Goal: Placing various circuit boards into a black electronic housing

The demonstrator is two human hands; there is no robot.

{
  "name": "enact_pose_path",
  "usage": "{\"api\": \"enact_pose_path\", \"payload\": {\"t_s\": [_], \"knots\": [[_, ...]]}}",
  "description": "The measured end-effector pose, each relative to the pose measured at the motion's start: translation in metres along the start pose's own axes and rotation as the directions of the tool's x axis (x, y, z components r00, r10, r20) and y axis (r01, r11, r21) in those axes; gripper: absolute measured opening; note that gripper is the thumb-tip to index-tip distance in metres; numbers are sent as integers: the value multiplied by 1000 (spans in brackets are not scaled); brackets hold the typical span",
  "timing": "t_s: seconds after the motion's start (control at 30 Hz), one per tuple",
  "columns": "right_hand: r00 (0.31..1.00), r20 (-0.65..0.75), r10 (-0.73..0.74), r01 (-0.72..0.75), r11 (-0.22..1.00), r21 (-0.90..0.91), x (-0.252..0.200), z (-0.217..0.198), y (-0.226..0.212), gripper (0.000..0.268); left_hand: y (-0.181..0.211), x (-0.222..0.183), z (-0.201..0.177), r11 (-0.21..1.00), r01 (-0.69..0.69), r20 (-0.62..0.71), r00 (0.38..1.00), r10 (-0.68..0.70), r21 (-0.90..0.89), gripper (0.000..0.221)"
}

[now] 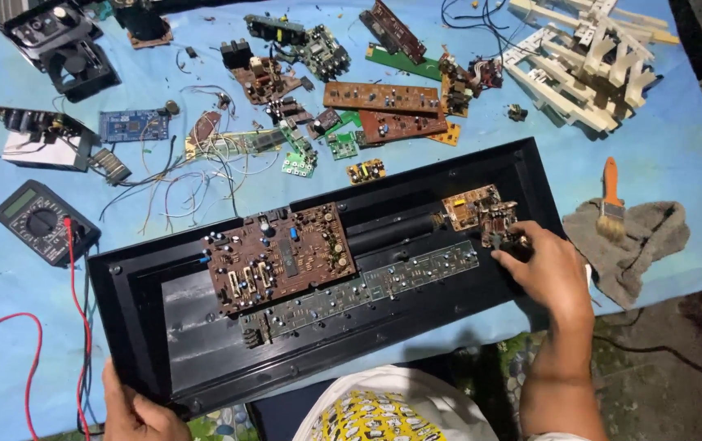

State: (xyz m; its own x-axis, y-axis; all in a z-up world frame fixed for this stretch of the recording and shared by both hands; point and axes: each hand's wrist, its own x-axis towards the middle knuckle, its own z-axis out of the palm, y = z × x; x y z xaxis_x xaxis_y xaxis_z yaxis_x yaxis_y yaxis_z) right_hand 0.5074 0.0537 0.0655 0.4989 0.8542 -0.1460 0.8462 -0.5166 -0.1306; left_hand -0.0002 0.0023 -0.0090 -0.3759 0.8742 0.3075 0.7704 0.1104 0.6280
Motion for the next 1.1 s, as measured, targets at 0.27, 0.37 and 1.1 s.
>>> {"api": "enact_pose_path", "payload": {"t_s": [0.27,0.37,1.1], "knots": [[996,61,58,-52,995,-91,-3,-4,9,54,16,4,-8,995,58,8,998,-59,76,65],[999,33,40,-37,996,-77,-9,-1,10,55,15,0,-11,972,91,-23,996,-88,216,64],[994,-100,-43,46,999,26,-21,-2,15,48,7,6,0,951,21,111,994,14,-309,62]]}}
